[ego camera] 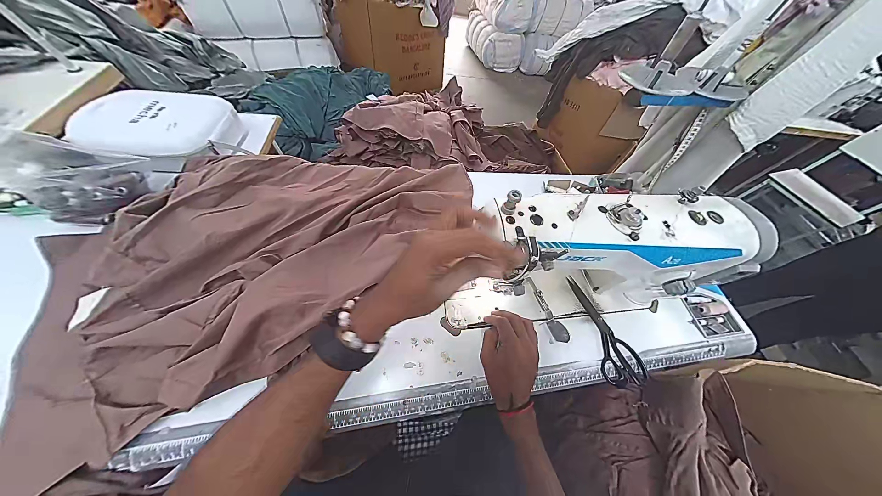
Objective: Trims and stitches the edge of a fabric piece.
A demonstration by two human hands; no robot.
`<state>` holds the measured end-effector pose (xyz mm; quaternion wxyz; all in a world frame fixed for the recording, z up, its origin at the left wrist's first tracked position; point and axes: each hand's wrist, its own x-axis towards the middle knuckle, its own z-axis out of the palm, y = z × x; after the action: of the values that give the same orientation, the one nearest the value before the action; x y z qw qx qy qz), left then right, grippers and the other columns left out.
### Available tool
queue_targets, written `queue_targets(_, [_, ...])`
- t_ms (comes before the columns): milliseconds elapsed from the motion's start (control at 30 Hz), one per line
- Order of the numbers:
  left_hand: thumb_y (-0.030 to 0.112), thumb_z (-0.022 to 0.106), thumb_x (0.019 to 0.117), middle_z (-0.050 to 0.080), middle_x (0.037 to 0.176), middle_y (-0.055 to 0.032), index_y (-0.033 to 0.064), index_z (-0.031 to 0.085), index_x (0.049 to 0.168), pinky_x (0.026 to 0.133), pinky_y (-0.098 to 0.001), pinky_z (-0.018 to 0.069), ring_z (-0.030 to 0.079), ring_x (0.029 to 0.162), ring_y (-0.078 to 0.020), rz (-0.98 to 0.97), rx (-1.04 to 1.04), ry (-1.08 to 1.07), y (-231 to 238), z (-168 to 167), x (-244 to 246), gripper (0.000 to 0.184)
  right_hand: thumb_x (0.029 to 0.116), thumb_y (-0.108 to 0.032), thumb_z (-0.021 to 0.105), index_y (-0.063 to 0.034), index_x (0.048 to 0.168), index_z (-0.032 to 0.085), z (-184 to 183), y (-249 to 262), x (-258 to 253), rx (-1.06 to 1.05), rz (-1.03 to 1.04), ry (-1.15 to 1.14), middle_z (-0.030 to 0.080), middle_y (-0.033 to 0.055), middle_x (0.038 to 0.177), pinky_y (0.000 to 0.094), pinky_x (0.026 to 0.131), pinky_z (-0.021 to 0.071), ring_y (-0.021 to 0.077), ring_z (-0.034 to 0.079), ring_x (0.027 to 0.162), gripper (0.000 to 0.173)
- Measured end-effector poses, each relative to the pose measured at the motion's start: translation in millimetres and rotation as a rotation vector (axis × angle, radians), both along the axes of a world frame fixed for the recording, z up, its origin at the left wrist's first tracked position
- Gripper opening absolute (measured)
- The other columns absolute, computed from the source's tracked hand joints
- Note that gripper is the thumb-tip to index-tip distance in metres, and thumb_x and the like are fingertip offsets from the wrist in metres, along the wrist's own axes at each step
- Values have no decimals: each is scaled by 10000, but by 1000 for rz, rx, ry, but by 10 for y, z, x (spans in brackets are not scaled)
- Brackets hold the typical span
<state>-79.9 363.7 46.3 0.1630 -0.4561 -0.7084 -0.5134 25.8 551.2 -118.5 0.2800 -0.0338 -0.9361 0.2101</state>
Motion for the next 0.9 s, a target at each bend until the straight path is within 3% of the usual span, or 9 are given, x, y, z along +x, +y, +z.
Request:
queue_targets(67, [262, 533, 1066, 694, 883, 17, 87, 665, 970, 809, -320, 601, 683, 853, -96, -157, -30, -255, -267, -195, 69, 239, 905, -144, 562, -169, 947, 801, 7, 10, -3, -35, 3, -5, 756, 2, 1101, 425, 860, 553, 231, 683, 1045, 243])
queue_targets(167, [321, 493, 1084, 659, 802, 38, 88, 625, 1020, 705, -269, 558, 634, 726, -64, -110, -113, -437, -484, -549, 309, 276, 903, -148, 572, -181, 934, 800, 12, 11, -12, -67, -7, -25, 754, -7, 1091, 419, 865, 551, 219, 677, 1045, 233])
queue_targets(400, [403, 647, 986, 650, 969, 40, 221, 807, 1029, 765, -304, 533, 619, 904, -105, 399, 19, -597, 169, -65, 399, 246, 901, -150, 579, -182, 963, 800, 16, -15, -15, -3, -1, -21, 748, 12, 1085, 437, 842, 546, 238, 677, 1033, 232])
queue_targets(500, [464, 705, 932, 613, 1008, 28, 265, 819, 956, 789, -334, 498, 581, 974, -121, 346, -30, -732, 411, 54, 289, 231, 904, -151, 582, -182, 967, 800, 11, -1, -1, 8, 11, -6, 748, 12, 1088, 437, 841, 549, 235, 677, 1035, 229])
queue_targets(600, [365, 716, 941, 589, 1012, 15, 225, 787, 932, 772, -322, 482, 564, 939, -131, 263, 58, -739, 430, 42, 283, 157, 905, -148, 583, -186, 966, 798, 8, -3, 7, 5, 9, -11, 747, 8, 1093, 439, 853, 550, 225, 677, 1045, 228])
queue_targets(700, [231, 617, 1018, 623, 1266, -32, 128, 728, 1002, 943, -354, 538, 599, 1137, -161, -124, 457, -727, 192, -114, 271, 152, 912, -160, 571, -191, 967, 799, 6, -2, 1, 16, 1, -18, 747, -4, 1098, 423, 864, 546, 220, 672, 1056, 236])
queue_targets(767, [278, 607, 1029, 686, 1186, -37, 153, 711, 999, 938, -359, 540, 648, 1059, -154, -371, 610, -764, -12, -297, 286, 165, 913, -164, 563, -199, 966, 798, -10, 0, 10, 18, -3, -15, 745, -8, 1097, 416, 861, 545, 218, 670, 1058, 244])
queue_targets(833, [370, 568, 1044, 742, 1013, 14, 177, 715, 972, 917, -325, 569, 701, 967, -112, -396, 353, -709, -281, -479, 393, 253, 897, -158, 575, -197, 951, 802, -8, 13, -1, -43, 6, -20, 747, -3, 1088, 438, 854, 545, 231, 671, 1051, 237])
queue_targets(900, [364, 519, 1067, 755, 1031, 11, 127, 734, 1019, 945, -332, 578, 709, 995, -106, -389, -22, -697, -517, -641, 645, 324, 887, -145, 594, -181, 967, 809, 79, 46, -8, -249, 43, -64, 756, -4, 1092, 455, 885, 548, 221, 678, 1065, 232])
